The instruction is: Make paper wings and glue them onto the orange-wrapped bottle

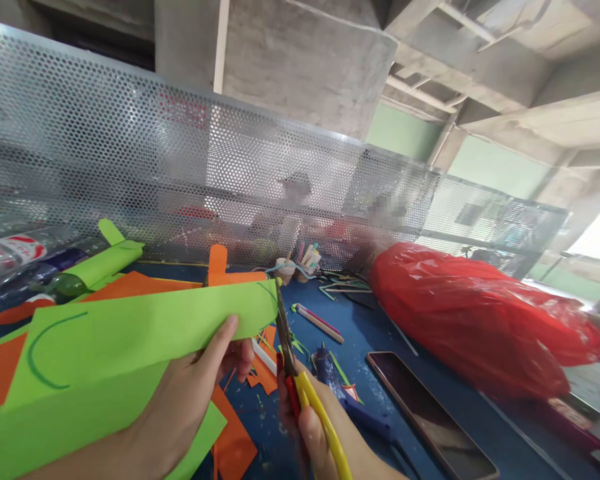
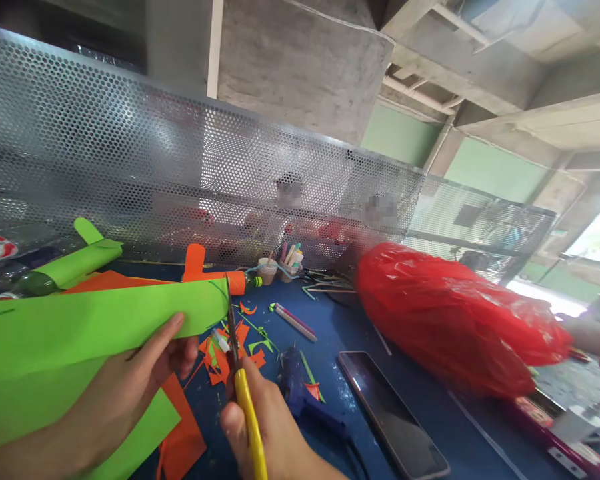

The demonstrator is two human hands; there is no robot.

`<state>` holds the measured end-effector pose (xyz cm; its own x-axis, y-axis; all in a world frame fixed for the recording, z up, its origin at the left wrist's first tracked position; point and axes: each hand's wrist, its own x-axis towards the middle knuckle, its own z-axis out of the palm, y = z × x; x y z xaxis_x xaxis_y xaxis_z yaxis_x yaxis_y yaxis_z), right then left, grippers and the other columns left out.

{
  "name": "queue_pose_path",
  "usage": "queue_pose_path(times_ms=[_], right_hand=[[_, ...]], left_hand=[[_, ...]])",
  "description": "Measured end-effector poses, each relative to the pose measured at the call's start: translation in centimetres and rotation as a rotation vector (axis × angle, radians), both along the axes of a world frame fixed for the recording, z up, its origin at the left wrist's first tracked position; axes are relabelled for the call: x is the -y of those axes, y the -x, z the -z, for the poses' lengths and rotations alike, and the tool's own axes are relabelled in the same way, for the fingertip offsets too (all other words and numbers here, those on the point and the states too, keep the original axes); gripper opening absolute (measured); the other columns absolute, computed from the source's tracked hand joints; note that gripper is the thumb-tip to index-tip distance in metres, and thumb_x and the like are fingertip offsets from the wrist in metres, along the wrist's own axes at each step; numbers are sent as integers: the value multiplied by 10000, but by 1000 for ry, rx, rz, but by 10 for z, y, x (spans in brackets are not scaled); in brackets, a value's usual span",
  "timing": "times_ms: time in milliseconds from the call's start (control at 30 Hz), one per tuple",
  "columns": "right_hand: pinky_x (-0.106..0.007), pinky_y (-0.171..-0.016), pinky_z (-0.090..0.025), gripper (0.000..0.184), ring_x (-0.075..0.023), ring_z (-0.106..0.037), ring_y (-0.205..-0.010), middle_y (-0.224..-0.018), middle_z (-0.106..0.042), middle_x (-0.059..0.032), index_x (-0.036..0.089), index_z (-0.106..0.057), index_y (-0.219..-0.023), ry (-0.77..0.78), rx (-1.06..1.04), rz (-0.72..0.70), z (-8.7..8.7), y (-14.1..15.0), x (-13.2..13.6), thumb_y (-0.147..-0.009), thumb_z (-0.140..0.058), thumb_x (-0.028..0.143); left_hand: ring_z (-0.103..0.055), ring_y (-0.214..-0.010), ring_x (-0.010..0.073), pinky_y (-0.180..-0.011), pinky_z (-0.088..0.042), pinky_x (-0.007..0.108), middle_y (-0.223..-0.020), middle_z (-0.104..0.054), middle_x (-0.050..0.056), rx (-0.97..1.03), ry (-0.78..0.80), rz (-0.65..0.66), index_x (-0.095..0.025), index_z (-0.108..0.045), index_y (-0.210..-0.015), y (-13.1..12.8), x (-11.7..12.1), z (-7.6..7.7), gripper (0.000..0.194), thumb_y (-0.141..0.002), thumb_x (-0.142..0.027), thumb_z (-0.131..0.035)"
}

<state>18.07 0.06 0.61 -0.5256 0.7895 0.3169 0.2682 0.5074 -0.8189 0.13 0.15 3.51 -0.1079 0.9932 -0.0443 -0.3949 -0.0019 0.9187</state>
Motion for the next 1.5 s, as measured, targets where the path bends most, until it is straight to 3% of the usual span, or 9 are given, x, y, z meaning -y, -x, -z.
queue_pose_path(times_ms=[233, 500, 767, 1033, 1267, 1500], right_hand=[[-218, -369, -232, 615, -76, -265, -458, -629, -392, 51, 218, -395, -839, 73, -4, 48, -6, -2, 4, -829, -280, 822], [-219, -405, -259, 621, -92, -295, -494, -596, -365, 57, 227, -375, -802, -7, 56, 3, -8, -3, -7, -821, -244, 833], [-214, -373, -168, 651, -71, -217, -472, -604, -341, 70, 222, -391, -834, 162, -22, 46, -8, -1, 5, -778, -311, 865], [-254, -496, -220, 653, -107, -243, -581, -649, -313, 54, 205, -403, -776, 16, 33, 43, -19, -1, 1, -799, -299, 848], [-260, -517, -214, 666, -110, -238, -602, -670, -315, 53, 192, -437, -807, 32, 13, 57, -18, 1, 3, -804, -301, 845], [-249, -488, -207, 672, -105, -229, -583, -658, -293, 53, 201, -405, -776, 75, 4, 59, -13, 0, -2, -764, -335, 869]], left_hand=[[-532, -618, 178, -667, -462, 284, -624, -630, 18, -58, -92, 20, -184, -647, -609, 9, -14, 2, 384, -721, -544, -718], [-490, -553, 167, -616, -429, 269, -558, -573, 4, -155, -178, 32, -211, -594, -511, 13, -18, -2, 396, -776, -497, -665], [-498, -543, 167, -618, -433, 272, -542, -589, 0, -101, -169, 18, -218, -600, -496, 18, -24, -1, 370, -786, -433, -684], [-522, -494, 156, -599, -444, 283, -514, -619, -1, -116, -155, -68, -191, -628, -533, 22, -28, -4, 313, -737, -408, -723], [-614, -545, 173, -603, -480, 270, -603, -700, 1, -110, -247, -57, -185, -697, -684, 25, -31, -4, 208, -753, -380, -723], [-722, -673, 206, -668, -528, 250, -712, -774, -8, -81, -179, -28, -220, -743, -775, 28, -34, -5, 136, -742, -351, -750]])
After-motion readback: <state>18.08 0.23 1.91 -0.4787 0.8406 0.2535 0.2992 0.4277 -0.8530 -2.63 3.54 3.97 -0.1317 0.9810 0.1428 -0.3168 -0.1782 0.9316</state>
